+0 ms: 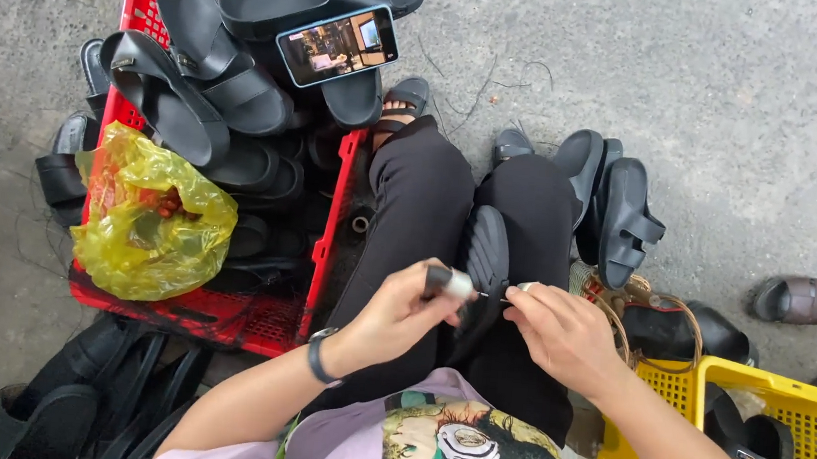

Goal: Hand-sewing the sole of a black sandal using a needle and thread.

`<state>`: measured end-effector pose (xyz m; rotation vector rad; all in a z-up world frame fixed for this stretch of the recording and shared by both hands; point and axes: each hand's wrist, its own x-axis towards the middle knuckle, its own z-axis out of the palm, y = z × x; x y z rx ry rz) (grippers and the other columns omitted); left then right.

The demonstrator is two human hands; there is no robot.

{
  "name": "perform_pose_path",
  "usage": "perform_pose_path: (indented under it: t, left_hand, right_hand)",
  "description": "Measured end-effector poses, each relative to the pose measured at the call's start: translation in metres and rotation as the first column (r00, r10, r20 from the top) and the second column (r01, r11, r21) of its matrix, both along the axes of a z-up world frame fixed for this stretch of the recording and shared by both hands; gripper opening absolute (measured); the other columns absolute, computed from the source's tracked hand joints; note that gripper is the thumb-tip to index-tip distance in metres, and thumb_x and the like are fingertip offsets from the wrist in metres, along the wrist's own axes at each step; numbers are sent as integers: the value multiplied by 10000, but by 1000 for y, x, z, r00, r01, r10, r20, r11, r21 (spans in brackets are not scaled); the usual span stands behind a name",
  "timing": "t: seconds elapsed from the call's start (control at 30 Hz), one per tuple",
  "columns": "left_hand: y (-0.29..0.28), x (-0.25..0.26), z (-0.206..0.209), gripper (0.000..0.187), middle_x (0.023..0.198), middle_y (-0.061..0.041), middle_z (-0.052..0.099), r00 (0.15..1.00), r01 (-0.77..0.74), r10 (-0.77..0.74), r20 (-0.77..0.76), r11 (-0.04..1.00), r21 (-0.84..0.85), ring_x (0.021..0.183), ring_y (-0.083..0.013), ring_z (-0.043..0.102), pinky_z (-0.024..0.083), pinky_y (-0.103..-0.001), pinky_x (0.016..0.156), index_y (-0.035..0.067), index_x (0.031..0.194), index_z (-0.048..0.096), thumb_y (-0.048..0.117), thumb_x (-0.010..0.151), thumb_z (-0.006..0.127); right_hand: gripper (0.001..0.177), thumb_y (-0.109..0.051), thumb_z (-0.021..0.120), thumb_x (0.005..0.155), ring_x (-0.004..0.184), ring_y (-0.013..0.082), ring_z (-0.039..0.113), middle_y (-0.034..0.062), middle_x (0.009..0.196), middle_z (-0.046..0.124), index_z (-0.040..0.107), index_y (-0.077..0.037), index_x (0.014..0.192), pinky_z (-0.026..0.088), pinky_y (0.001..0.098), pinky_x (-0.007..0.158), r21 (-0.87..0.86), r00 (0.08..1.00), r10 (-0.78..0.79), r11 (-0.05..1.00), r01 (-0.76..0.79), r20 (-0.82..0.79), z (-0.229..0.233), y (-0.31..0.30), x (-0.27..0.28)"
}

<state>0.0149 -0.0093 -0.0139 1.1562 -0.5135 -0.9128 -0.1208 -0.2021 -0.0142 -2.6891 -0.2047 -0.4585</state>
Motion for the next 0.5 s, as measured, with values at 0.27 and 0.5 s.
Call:
perform_pose_path:
  t: [0.27,0.5]
  left_hand:
    - [-3,-9,-13,326,738,-108,668,999,38,-43,27,985,169,514,-106,615,487,-192,436,-29,1062,496,-35,797,686]
    - [-29,7,-19,216,819,-117,661,951,-189,159,265,978,93,599,-129,623,558,-243,555,-30,1095,521,-53,889,582]
  right_hand:
    - [346,-102,640,848,668,258,596,73,800,567,657,-129,1192,517,333,580,50,1000,-8,999,9,-20,23,-7,-1]
    - [326,-101,604,859,697,277,593,103,838,562,651,-88,1181,514,356,607,8,997,83,997,-83,-5,10,-9,-3]
